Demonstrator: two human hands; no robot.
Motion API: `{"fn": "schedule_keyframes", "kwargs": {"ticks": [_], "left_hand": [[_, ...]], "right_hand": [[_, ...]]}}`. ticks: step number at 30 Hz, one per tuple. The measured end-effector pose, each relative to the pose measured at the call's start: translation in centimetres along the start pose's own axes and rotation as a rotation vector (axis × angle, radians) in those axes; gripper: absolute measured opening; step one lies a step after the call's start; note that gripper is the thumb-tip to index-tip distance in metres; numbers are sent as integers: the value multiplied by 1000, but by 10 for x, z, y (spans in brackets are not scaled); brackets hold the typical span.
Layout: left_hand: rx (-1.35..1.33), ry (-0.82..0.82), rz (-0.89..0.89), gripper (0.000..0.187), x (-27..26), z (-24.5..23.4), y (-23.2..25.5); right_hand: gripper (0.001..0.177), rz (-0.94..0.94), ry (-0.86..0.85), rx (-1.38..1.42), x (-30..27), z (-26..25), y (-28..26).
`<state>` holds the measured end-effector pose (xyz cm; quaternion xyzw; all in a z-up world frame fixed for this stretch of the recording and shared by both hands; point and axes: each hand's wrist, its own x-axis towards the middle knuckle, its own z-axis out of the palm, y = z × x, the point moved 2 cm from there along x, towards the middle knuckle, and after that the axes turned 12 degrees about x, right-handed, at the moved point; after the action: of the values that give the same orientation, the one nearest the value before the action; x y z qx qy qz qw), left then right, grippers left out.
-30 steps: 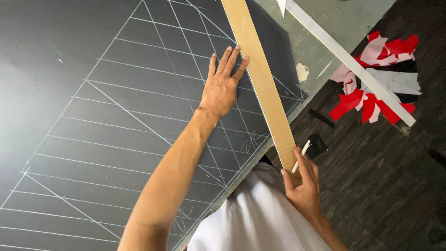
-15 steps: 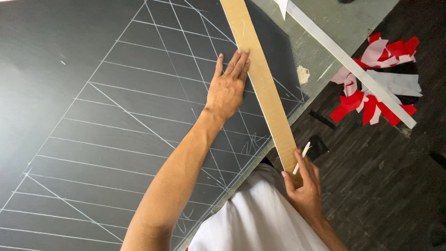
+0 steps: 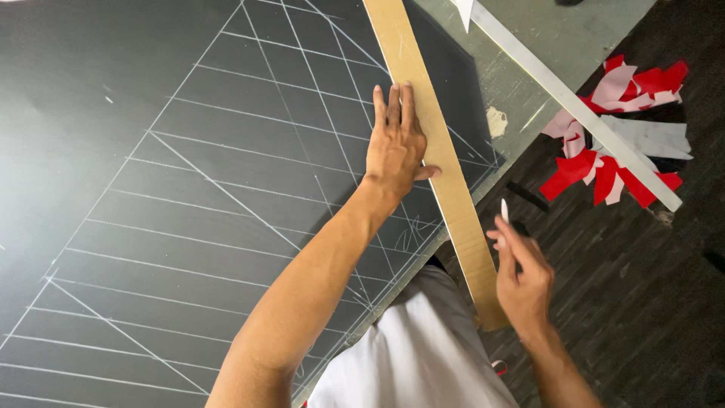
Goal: The person uses a long wooden ruler and a white marker to draw straight lines on a large black board. They repeatedly reposition the ruler and draw lines across the surface, creating a grid pattern.
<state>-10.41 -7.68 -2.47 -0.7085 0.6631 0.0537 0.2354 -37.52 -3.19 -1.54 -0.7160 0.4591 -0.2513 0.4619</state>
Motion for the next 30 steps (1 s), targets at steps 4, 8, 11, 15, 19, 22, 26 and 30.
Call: {"fn": "schedule_keyframes", "kwargs": {"ticks": [4, 8, 11, 15, 19, 22, 26, 30], "left_hand": [[43, 2, -10, 99, 3, -3, 3], [40, -31, -9, 99, 3, -3, 4], [38, -20, -25, 100, 3, -5, 3], [73, -18, -22, 105, 3, -8, 2], [64, -74, 6, 98, 3, -11, 5], [95, -72, -16, 104, 4, -15, 3], [93, -83, -12, 101, -1, -17, 3], [99, -53, -36, 101, -5, -22, -1]], "right_hand": [[39, 87, -29, 119, 36, 9, 5], [32, 4, -111, 104, 52, 15, 3], [33, 41, -134, 82, 55, 16, 0], [32, -78, -144, 63, 78, 26, -7], [28, -232, -122, 36, 131, 51, -7], [31, -69, -169, 11, 143, 51, -7], [30, -89, -289, 48, 91, 16, -7], [35, 335, -242, 92, 8, -23, 28]]}}
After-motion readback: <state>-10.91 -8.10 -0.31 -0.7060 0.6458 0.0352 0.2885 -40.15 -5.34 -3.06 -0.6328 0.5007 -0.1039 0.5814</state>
